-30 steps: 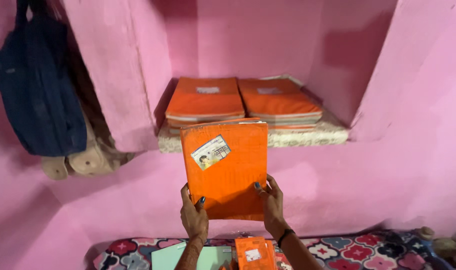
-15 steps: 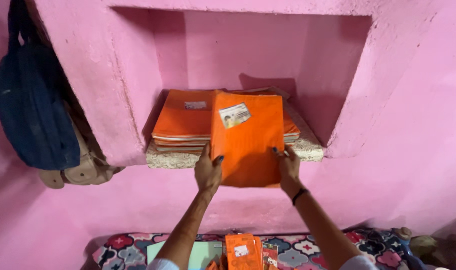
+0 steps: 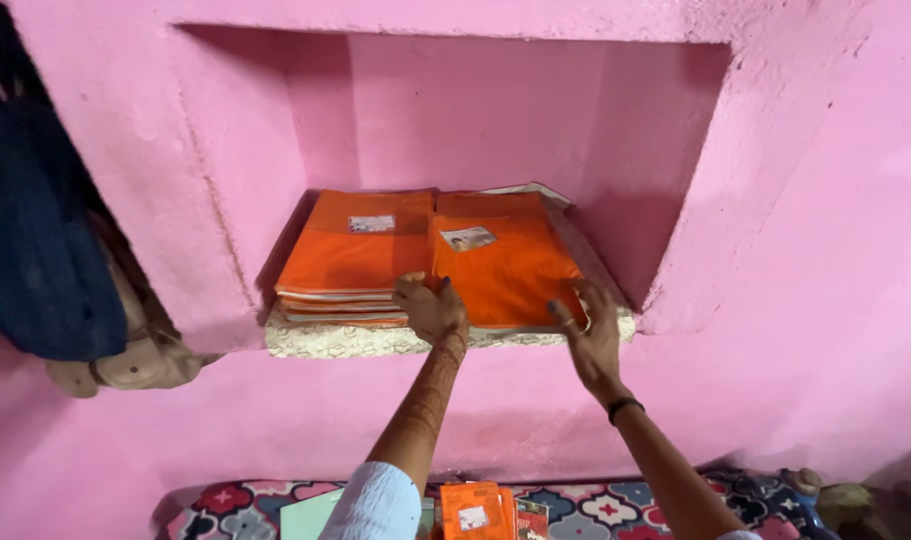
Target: The person wipes the covers of several orange and light green notebooks with an orange cloth. They handle the notebooks one by one, wiping the front and back covers, and then place them into a recessed wall shelf.
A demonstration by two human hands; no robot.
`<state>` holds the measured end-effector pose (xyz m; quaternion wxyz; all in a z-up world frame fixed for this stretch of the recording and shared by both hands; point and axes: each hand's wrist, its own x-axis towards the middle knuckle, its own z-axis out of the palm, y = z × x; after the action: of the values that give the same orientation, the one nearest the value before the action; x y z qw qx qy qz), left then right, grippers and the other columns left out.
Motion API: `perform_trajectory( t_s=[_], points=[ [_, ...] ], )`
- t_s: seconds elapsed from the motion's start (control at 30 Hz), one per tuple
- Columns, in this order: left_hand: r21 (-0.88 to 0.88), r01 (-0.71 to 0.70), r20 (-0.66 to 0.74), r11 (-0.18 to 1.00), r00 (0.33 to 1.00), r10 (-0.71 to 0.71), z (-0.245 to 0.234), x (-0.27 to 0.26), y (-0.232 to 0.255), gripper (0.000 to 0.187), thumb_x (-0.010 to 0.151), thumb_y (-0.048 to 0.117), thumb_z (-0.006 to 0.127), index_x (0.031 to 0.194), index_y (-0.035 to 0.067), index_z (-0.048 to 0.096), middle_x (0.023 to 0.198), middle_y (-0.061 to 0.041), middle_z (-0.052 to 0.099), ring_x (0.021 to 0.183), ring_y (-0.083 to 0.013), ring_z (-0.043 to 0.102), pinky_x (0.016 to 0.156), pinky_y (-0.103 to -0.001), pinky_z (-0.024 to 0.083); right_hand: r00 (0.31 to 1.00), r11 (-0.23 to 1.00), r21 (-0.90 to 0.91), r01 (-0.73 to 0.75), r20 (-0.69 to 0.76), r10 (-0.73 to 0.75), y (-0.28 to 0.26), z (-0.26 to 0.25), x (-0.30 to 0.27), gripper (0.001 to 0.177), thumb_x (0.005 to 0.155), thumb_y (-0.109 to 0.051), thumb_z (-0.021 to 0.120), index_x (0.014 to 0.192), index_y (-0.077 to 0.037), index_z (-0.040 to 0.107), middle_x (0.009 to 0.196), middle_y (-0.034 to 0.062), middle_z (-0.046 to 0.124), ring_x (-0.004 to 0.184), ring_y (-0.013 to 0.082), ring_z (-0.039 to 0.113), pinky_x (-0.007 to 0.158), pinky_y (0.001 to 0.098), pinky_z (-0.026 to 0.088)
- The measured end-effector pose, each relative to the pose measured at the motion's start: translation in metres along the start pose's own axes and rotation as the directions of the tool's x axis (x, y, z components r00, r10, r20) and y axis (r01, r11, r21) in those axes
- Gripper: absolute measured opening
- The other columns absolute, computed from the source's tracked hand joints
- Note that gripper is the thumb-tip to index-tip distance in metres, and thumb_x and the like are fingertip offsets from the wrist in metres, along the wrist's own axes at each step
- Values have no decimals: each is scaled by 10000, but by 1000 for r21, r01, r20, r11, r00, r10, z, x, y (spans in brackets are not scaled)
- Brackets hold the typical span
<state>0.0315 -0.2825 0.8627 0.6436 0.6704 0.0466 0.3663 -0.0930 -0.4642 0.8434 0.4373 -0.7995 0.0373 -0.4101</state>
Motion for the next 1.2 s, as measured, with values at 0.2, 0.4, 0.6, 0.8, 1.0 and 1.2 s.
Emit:
perform_trajectory(
  t_s=[0.2, 0.4, 0.6, 0.8, 1.0, 1.2],
  points=[
    [480, -374, 392, 794, 901, 188, -17, 11, 9, 341, 977, 412, 673, 1128, 108, 639, 1141, -123, 622, 1121, -314, 613, 975, -506, 480, 933, 862, -358, 360, 124, -338, -3, -4, -2, 605, 901, -572, 649, 1321, -137, 684, 1488, 100, 543, 1411, 338, 412, 1170, 563, 307],
    [134, -740, 648, 659, 569, 507, -54, 46, 7, 665, 895, 572, 696, 1272, 35, 586, 1187, -180, 640, 1210, -350, 563, 1102, -675, 227, 925, 839, -394, 376, 110, -363, 0, -6, 23, 600, 847, -554, 741, 1229, -93, 701, 1385, 111, 610, 1358, 354, 480, 1209, 633, 183],
    [3, -725, 786, 688, 427, 447, -59, 69, 8, 710, 740, 436, 831, 1257, 9, 598, 1274, -221, 632, 1148, -369, 620, 986, -485, 482, 963, 934, -269, 234, 196, -185, -7, -15, 40, 528, 825, -430, 757, 1234, -103, 686, 1315, 115, 608, 1249, 328, 553, 1102, 504, 396],
    [129, -701, 754, 701, 529, 390, -46, 69, 3, 544, 788, 342, 844, 1269, 158, 670, 1092, -110, 728, 961, -307, 716, 837, -424, 570, 963, 895, -361, 263, 160, -218, 11, 2, 49, 473, 840, -175, 710, 1311, -148, 679, 1443, 85, 579, 1258, 319, 546, 1090, 470, 396],
    [241, -722, 735, 648, 572, 364, -42, 68, -1, 407, 851, 364, 787, 1244, 294, 708, 921, -66, 766, 859, -284, 715, 724, -450, 567, 948, 858, -403, 320, 140, -287, 37, 14, 52, 467, 931, -38, 576, 1372, -168, 659, 1496, 61, 566, 1266, 310, 533, 1091, 457, 369],
    [298, -743, 719, 600, 588, 371, -35, 66, -2, 389, 847, 417, 777, 1232, 384, 732, 892, -32, 774, 813, -220, 693, 667, -420, 567, 964, 875, -408, 262, 76, -254, 43, 24, 60, 394, 985, -53, 549, 1345, -157, 672, 1471, 75, 581, 1273, 236, 580, 1109, 509, 314]
  ],
)
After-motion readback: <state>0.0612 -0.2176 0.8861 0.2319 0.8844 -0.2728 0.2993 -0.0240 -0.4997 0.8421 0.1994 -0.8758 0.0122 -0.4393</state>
